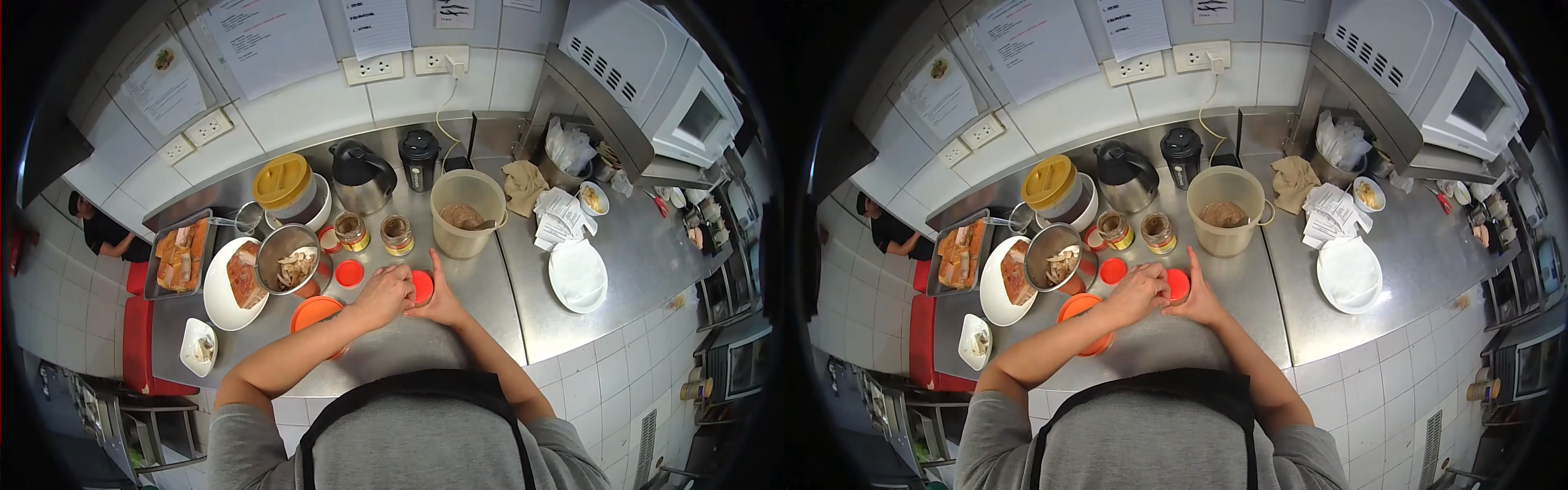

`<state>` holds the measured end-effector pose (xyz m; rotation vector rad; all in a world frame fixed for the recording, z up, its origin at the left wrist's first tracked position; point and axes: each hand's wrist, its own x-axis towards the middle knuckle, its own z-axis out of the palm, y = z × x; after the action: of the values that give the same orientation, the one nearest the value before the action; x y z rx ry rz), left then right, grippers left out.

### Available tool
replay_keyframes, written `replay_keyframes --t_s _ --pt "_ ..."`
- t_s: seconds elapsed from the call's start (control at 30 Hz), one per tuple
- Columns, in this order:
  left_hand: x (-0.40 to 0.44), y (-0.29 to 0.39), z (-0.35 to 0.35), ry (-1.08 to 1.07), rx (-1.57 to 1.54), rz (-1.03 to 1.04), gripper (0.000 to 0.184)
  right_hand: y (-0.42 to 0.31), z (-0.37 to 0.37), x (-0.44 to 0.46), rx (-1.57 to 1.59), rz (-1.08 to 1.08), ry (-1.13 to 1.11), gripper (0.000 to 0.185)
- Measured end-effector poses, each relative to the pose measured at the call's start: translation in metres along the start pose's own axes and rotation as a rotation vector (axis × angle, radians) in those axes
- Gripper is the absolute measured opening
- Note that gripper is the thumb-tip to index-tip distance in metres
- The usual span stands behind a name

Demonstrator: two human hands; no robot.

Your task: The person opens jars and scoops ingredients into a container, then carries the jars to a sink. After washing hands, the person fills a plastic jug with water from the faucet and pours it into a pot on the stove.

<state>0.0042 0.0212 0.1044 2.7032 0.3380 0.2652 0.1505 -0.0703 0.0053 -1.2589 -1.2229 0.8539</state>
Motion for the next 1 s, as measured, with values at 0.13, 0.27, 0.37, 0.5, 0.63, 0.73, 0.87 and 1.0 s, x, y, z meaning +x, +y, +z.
replay_keyframes --t_s 0.13,0.27,0.37,0.5,0.63,0.73,0.87,1.0 --pt "-0.001 0.000 -0.002 -0.031 0.096 0.089 0.012 -0.002 0.002 -0.001 0.011 0.018 0.028 0.133" --pt "-0.016 0.000 0.008 0.119 0.210 0.107 0.011 -0.012 0.010 0.000 -0.049 0.029 0.114 0.132" --pt "-0.032 0.000 0.021 0.232 0.188 0.027 0.011 -0.018 0.021 0.005 -0.170 0.046 0.199 0.129" --pt "-0.047 0.002 0.024 0.343 0.099 -0.147 0.010 -0.034 0.032 0.012 -0.265 0.117 0.215 0.127" --pt "-0.067 0.001 0.023 0.399 0.044 -0.178 0.010 -0.037 0.034 0.015 -0.065 0.230 0.068 0.125" --pt "-0.099 -0.016 0.019 0.433 0.064 -0.238 0.010 -0.028 0.016 0.017 0.259 0.303 0.003 0.124" --pt "-0.141 -0.038 -0.014 0.471 0.092 -0.346 0.011 -0.053 -0.023 0.018 0.232 0.310 -0.074 0.122" --pt "-0.146 -0.046 -0.044 0.765 -0.084 -0.321 0.012 -0.059 -0.017 0.015 0.225 0.251 -0.157 0.121"
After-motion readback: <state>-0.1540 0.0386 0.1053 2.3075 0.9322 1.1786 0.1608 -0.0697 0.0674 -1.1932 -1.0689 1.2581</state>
